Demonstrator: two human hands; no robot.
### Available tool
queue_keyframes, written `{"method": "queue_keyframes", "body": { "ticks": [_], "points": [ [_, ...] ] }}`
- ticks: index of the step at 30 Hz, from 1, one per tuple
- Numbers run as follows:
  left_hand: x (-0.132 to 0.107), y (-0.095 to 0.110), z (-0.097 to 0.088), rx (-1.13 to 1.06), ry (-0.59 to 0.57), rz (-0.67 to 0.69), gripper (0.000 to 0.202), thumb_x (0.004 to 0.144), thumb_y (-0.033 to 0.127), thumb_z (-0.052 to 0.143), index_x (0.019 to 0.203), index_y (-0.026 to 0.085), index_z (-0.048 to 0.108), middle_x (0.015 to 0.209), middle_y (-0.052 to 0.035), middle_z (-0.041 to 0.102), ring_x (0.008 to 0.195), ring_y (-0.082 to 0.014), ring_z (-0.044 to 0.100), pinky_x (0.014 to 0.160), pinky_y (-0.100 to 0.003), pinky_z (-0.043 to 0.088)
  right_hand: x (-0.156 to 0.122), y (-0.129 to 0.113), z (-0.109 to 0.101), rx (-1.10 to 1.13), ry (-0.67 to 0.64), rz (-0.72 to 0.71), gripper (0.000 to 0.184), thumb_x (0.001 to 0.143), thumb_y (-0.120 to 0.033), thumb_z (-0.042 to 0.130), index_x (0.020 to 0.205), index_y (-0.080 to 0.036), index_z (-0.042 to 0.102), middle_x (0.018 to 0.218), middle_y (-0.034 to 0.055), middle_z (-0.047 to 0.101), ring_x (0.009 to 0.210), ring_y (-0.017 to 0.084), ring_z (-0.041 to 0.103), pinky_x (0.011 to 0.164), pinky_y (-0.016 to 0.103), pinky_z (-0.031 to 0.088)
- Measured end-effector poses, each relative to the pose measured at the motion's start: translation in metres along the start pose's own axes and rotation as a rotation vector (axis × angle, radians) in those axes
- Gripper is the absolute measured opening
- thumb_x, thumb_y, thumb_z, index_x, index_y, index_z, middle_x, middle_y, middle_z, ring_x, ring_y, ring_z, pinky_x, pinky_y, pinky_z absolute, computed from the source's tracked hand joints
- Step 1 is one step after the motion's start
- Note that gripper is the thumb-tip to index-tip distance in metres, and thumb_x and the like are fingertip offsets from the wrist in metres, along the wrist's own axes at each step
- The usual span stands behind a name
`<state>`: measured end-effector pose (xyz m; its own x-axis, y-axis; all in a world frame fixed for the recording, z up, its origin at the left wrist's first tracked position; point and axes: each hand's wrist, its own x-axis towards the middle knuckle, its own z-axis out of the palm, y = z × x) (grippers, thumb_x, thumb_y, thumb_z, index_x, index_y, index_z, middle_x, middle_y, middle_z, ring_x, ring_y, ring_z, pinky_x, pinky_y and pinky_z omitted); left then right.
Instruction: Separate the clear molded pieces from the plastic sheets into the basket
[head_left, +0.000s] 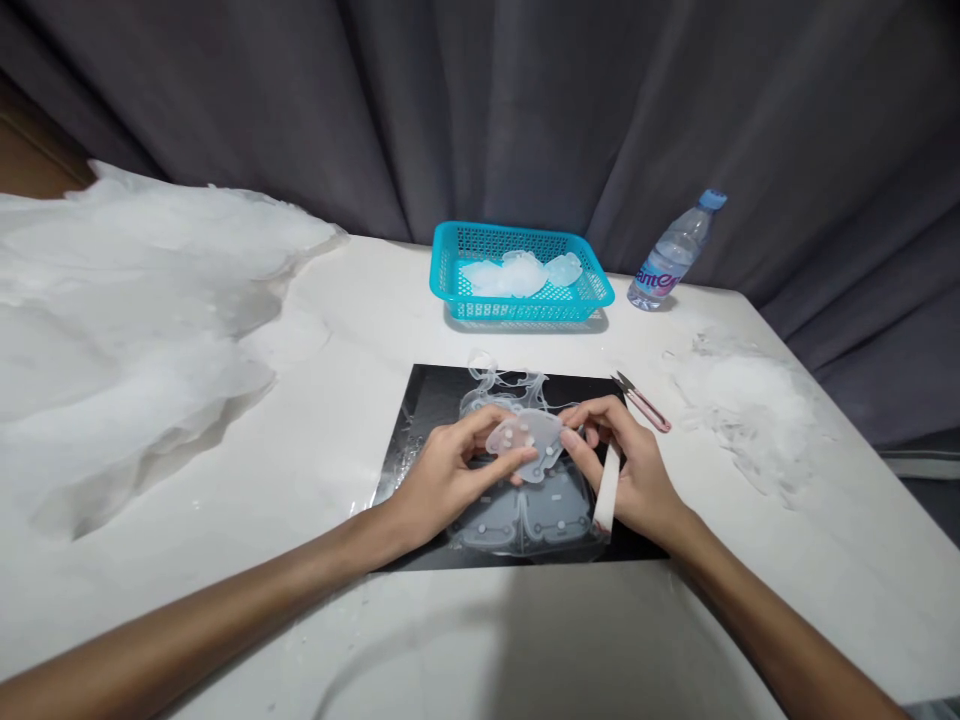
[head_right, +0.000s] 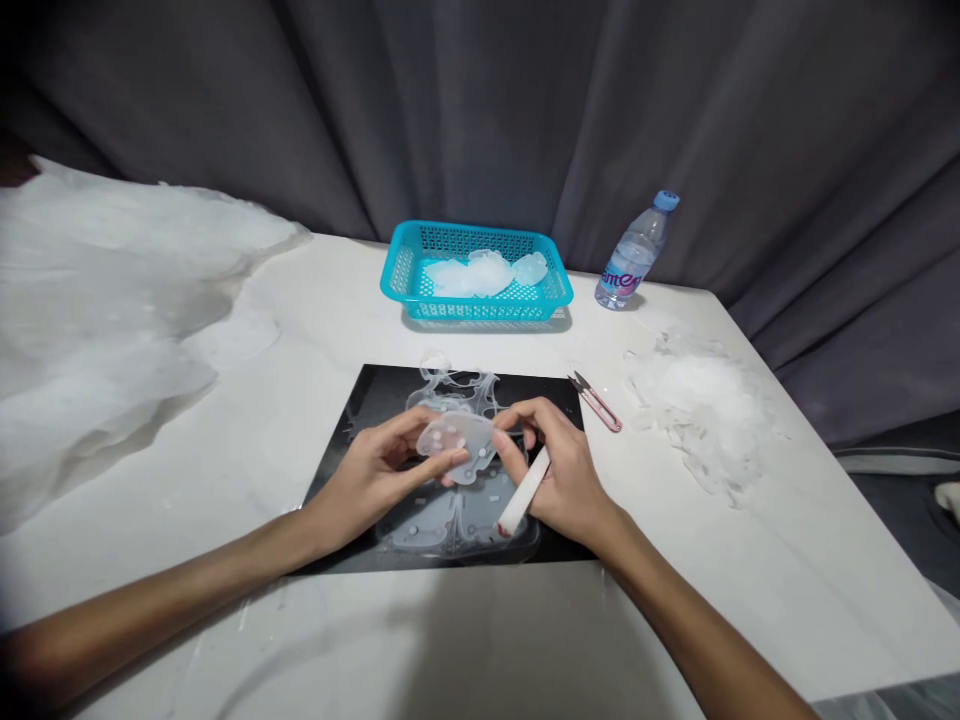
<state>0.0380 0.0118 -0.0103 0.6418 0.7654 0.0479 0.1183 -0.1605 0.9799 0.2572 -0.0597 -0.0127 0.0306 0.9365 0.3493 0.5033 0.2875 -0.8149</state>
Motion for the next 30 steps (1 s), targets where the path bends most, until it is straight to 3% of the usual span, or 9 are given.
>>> {"method": "queue_keyframes", "body": {
  "ticks": [3,5,10,15,18,26,28,30],
  "points": [
    [0.001,-0.002,-0.002,0.197,-0.042,0.085,0.032,0.095,0.038,0.072,0.074,0.017,0.060,0.068,0.0048,0.052,0.062,-0.0107,0.051,0.058,-0.023,0.039,0.004,-0.005,-0.007,-0.073,-0.104,-0.074,0.035,0.097,-0.028,0.070,0.130,-0.027,0.058,0.117,0.0059,0.069,0.082,0.017,0.054,0.076,0.034,0.049],
    [0.001,-0.002,-0.003,0.284,-0.077,0.162,0.037,0.096,0.036,0.071,0.067,0.017,0.057,0.065,0.0053,0.046,0.062,-0.0105,0.046,0.059,-0.024,0.036,0.006,-0.007,-0.007,-0.061,-0.130,-0.115,0.035,0.099,-0.027,0.068,0.133,-0.028,0.060,0.112,0.0050,0.070,0.082,0.018,0.054,0.075,0.034,0.049],
    [0.002,0.000,-0.004,0.273,-0.084,0.197,0.026,0.099,0.034,0.067,0.081,0.017,0.071,0.077,0.0014,0.058,0.071,-0.0133,0.053,0.066,-0.026,0.041,0.004,-0.004,-0.003,-0.017,-0.052,-0.111,0.006,0.100,-0.026,0.067,0.105,-0.026,0.070,0.088,0.0010,0.067,0.073,0.016,0.052,0.069,0.032,0.047],
    [0.002,0.003,-0.005,0.221,-0.036,0.200,0.021,0.100,0.033,0.067,0.094,0.017,0.080,0.086,-0.0028,0.066,0.077,-0.0156,0.059,0.072,-0.028,0.045,0.005,-0.001,-0.006,0.043,-0.005,-0.035,0.006,0.097,-0.028,0.072,0.101,-0.025,0.069,0.088,-0.0005,0.065,0.070,0.014,0.053,0.067,0.029,0.047],
    [0.004,0.002,-0.006,0.170,-0.027,0.204,0.021,0.099,0.033,0.069,0.093,0.018,0.081,0.087,-0.0032,0.067,0.080,-0.0163,0.063,0.075,-0.027,0.048,0.005,-0.001,-0.007,0.069,0.003,-0.026,0.007,0.096,-0.027,0.073,0.098,-0.025,0.067,0.091,-0.0003,0.067,0.070,0.013,0.052,0.067,0.028,0.046],
    [0.007,-0.003,-0.008,0.108,-0.049,0.227,0.019,0.101,0.029,0.066,0.093,0.020,0.081,0.092,-0.0032,0.072,0.087,-0.0169,0.066,0.079,-0.027,0.049,0.003,-0.002,-0.008,0.075,-0.007,-0.030,0.006,0.098,-0.027,0.071,0.099,-0.025,0.066,0.094,0.0011,0.069,0.073,0.015,0.054,0.069,0.031,0.046],
    [0.006,-0.002,-0.007,0.150,-0.037,0.227,0.021,0.101,0.032,0.067,0.089,0.018,0.078,0.087,-0.0026,0.070,0.085,-0.0170,0.064,0.080,-0.028,0.048,0.005,-0.005,-0.011,-0.008,-0.013,-0.059,0.008,0.098,-0.023,0.068,0.106,-0.025,0.066,0.100,0.0028,0.070,0.076,0.016,0.053,0.072,0.033,0.046],
    [0.005,-0.001,-0.005,0.221,-0.041,0.231,0.028,0.101,0.035,0.066,0.081,0.017,0.073,0.079,-0.0003,0.063,0.078,-0.0155,0.058,0.075,-0.027,0.045,0.006,-0.009,-0.013,-0.090,-0.043,-0.123,0.023,0.098,-0.020,0.068,0.120,-0.026,0.065,0.108,0.0044,0.072,0.082,0.018,0.055,0.076,0.035,0.047]
  ]
}}
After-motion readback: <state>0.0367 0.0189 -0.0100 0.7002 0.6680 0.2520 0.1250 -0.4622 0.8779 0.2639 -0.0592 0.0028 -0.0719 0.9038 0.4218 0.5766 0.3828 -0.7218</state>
